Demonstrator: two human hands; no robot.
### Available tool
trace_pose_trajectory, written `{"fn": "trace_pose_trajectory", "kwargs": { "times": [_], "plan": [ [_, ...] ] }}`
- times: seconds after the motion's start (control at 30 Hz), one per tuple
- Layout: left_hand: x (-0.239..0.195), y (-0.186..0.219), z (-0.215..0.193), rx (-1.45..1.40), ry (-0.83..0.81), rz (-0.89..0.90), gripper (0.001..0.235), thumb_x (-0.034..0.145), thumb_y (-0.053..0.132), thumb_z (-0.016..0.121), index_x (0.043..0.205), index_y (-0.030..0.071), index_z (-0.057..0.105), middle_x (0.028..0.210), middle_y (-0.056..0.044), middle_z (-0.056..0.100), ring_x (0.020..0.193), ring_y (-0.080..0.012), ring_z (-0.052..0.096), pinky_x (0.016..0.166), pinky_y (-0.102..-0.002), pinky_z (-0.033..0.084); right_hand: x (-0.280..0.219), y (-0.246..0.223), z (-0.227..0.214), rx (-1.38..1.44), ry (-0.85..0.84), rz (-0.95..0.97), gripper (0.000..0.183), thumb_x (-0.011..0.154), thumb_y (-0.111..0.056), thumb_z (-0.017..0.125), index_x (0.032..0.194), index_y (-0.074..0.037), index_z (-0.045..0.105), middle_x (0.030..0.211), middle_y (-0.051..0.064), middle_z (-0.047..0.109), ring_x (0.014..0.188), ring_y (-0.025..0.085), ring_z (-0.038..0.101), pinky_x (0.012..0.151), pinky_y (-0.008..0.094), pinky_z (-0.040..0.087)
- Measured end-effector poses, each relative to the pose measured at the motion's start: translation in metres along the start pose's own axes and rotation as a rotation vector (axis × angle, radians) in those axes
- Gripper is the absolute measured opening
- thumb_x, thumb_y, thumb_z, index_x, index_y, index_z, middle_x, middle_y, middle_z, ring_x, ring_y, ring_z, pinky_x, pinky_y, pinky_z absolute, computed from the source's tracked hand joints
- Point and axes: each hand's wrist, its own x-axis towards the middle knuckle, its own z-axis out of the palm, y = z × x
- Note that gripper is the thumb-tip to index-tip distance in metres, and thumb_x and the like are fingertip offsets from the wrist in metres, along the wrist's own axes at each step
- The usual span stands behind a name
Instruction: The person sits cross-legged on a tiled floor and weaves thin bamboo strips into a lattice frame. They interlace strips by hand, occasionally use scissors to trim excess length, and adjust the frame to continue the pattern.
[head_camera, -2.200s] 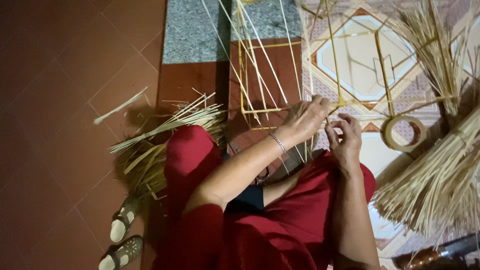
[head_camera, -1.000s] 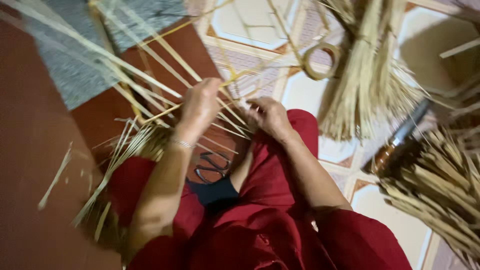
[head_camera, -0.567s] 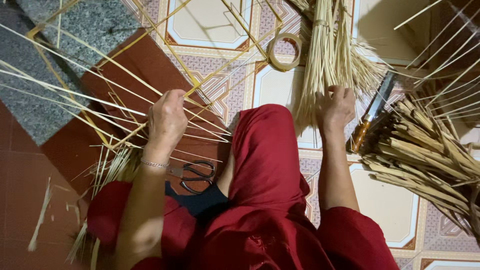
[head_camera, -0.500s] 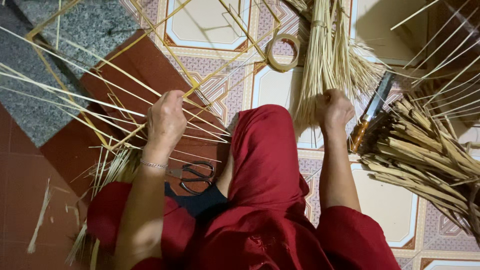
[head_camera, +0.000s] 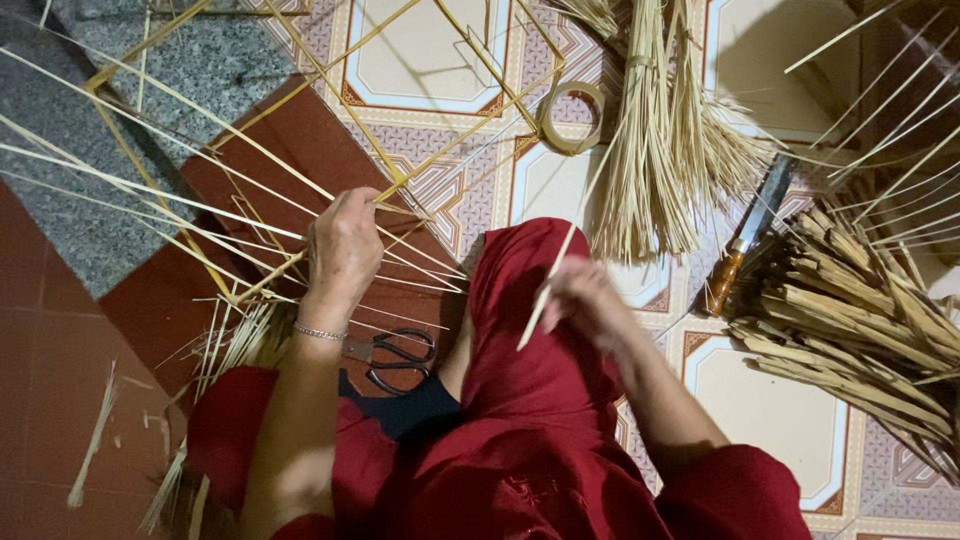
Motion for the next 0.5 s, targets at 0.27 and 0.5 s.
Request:
{"fn": "trace_pose_trajectory", "kwargs": {
  "times": [0.27, 0.5],
  "plan": [
    [-0.003, 0.024, -0.003, 0.144, 0.003, -0.093, 0.033, 0.102, 0.008, 0.061, 0.132, -0.007, 0.062, 0.12, -0.024, 0.07, 0.05, -0.0223, 0.062, 0.036, -0.03, 0.052, -0.041, 0.08, 0.127, -0.365, -0.266, -0.111, 0.011, 0.092, 0.005, 0.054, 0.093, -0.004, 0.06, 0.096, 0.006, 0.073, 0.079, 0.013, 0.072, 0.069, 0.03, 0.065],
    [-0.041, 0.083, -0.022, -0.386, -0.557, 0.008, 0.019, 0.107, 0.019, 0.058, 0.114, 0.005, 0.069, 0.084, -0.011, 0.071, 0.065, -0.0179, 0.067, 0.057, -0.033, 0.056, -0.035, 0.095, 0.151, -0.724, -0.393, -0.448, 0.007, 0.092, 0.003, 0.062, 0.097, -0.002, 0.063, 0.081, 0.005, 0.068, 0.074, 0.013, 0.069, 0.064, 0.03, 0.056]
  ]
}}
